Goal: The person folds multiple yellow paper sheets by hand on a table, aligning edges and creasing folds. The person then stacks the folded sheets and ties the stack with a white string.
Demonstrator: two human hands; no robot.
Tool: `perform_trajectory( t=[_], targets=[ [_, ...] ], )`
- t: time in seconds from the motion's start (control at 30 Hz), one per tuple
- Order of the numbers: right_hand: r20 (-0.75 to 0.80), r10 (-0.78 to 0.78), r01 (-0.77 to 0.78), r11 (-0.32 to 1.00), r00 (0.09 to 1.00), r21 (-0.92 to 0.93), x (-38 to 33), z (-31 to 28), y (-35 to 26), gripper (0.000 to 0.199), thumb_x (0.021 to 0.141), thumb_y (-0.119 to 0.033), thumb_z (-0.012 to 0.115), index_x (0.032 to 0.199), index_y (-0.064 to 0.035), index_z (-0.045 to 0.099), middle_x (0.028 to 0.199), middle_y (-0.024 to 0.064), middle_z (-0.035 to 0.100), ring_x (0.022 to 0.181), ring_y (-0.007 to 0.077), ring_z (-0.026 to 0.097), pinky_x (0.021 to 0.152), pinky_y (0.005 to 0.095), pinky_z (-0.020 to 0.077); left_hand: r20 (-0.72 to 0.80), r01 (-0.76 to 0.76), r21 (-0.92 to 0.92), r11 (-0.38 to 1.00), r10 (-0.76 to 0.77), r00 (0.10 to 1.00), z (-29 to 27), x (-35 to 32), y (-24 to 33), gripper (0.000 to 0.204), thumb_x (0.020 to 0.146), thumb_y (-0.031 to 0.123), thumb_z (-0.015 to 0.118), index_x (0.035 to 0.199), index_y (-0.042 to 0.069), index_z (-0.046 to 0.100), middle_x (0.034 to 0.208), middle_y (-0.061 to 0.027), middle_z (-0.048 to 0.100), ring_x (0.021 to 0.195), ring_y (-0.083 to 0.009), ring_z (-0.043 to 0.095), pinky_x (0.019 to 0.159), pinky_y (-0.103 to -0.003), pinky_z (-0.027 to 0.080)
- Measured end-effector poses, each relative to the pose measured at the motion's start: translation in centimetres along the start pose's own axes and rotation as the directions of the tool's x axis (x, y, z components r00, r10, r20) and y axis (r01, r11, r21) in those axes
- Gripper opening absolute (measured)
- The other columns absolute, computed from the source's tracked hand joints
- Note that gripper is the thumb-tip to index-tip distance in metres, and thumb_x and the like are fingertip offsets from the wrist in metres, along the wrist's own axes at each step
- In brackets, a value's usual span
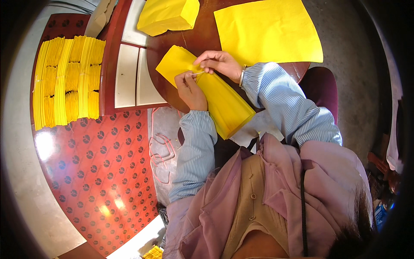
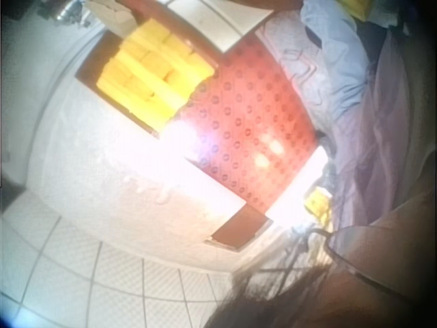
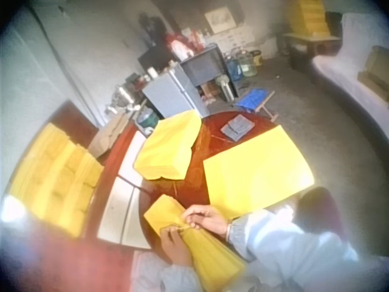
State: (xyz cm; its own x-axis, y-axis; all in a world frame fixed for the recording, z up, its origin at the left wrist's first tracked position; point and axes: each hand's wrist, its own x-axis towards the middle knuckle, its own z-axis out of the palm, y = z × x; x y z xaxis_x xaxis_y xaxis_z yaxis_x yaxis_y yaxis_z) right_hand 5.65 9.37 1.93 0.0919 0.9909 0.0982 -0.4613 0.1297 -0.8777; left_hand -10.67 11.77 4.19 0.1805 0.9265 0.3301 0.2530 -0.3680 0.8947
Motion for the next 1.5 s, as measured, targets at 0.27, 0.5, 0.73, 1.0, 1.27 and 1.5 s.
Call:
perform_trajectory(
  t=[0.27, 0.5, 0.73, 1.0, 1.27, 1.5],
  targets=[
    [0.149, -0.273, 0.298, 0.671, 0.951, -0.678, 0.6, -0.1, -1.1, 0.010, 0.089, -0.012, 0.083, 0.098, -0.0095, 0.081, 0.085, 0.0012, 0.067, 0.073, 0.0116, 0.062, 0.067, 0.0282, 0.0522, 0.024, 0.014, 0.058, 0.998, -0.015, 1.000, 0.0, 0.1, 0.2, 0.012, 0.109, 0.012, 0.053, 0.105, 0.001, 0.056, 0.097, -0.0091, 0.063, 0.090, -0.0165, 0.062, 0.084, -0.029, 0.051],
    [-0.056, -0.042, 0.029, 0.978, 0.998, -0.207, 0.8, -0.8, 1.2, 0.006, 0.095, -0.009, 0.074, 0.099, -0.0055, 0.073, 0.082, 0.0018, 0.070, 0.066, 0.0072, 0.061, 0.062, 0.0245, 0.0517, 0.013, 0.047, -0.137, 0.989, -0.046, 0.999, 0.8, 0.1, -0.1, 0.013, 0.103, 0.009, 0.063, 0.113, 0.001, 0.058, 0.104, -0.0087, 0.068, 0.091, -0.0152, 0.064, 0.085, -0.027, 0.052],
    [0.017, -0.340, 0.311, 0.836, 0.940, -0.453, 0.5, -0.6, -0.2, 0.010, 0.089, -0.007, 0.076, 0.099, -0.0072, 0.073, 0.081, 0.0064, 0.070, 0.073, 0.0168, 0.067, 0.068, 0.0320, 0.0547, 0.118, -0.003, 0.185, 0.983, -0.020, 0.993, 0.4, 0.2, 0.9, 0.015, 0.093, 0.009, 0.078, 0.106, 0.001, 0.076, 0.101, -0.0075, 0.072, 0.089, -0.0179, 0.068, 0.083, -0.030, 0.055],
    [0.148, -0.236, 0.255, 0.532, 0.960, -0.807, -0.7, -1.9, -2.6, 0.012, 0.082, -0.010, 0.078, 0.093, -0.0094, 0.074, 0.094, 0.0104, 0.073, 0.091, 0.0283, 0.070, 0.084, 0.0393, 0.0556, 0.093, -0.022, 0.077, 0.997, 0.015, 0.996, 0.7, 0.2, 0.5, 0.009, 0.095, 0.007, 0.075, 0.101, 0.001, 0.076, 0.100, -0.0072, 0.073, 0.088, -0.0173, 0.068, 0.084, -0.029, 0.054],
    [0.227, -0.369, 0.344, 0.292, 0.901, -0.892, -0.5, -2.1, -1.6, 0.009, 0.084, -0.013, 0.075, 0.092, -0.0094, 0.073, 0.093, 0.0101, 0.072, 0.095, 0.0314, 0.066, 0.085, 0.0417, 0.0558, 0.117, 0.018, -0.005, 1.000, -0.018, 0.993, 0.9, 0.0, 0.3, 0.006, 0.099, 0.004, 0.068, 0.103, 0.001, 0.071, 0.101, -0.0057, 0.072, 0.090, -0.0136, 0.066, 0.085, -0.027, 0.053],
    [0.265, -0.363, 0.316, 0.088, 0.893, -0.945, -2.4, -2.1, -2.9, 0.010, 0.085, -0.016, 0.075, 0.092, -0.0115, 0.072, 0.095, 0.0051, 0.069, 0.099, 0.0265, 0.061, 0.082, 0.0392, 0.0539, 0.202, 0.049, -0.156, 0.987, -0.017, 0.979, 1.1, 0.2, 0.8, 0.008, 0.101, 0.006, 0.066, 0.106, 0.000, 0.069, 0.099, -0.0067, 0.072, 0.088, -0.0140, 0.068, 0.084, -0.027, 0.053]
  ],
)
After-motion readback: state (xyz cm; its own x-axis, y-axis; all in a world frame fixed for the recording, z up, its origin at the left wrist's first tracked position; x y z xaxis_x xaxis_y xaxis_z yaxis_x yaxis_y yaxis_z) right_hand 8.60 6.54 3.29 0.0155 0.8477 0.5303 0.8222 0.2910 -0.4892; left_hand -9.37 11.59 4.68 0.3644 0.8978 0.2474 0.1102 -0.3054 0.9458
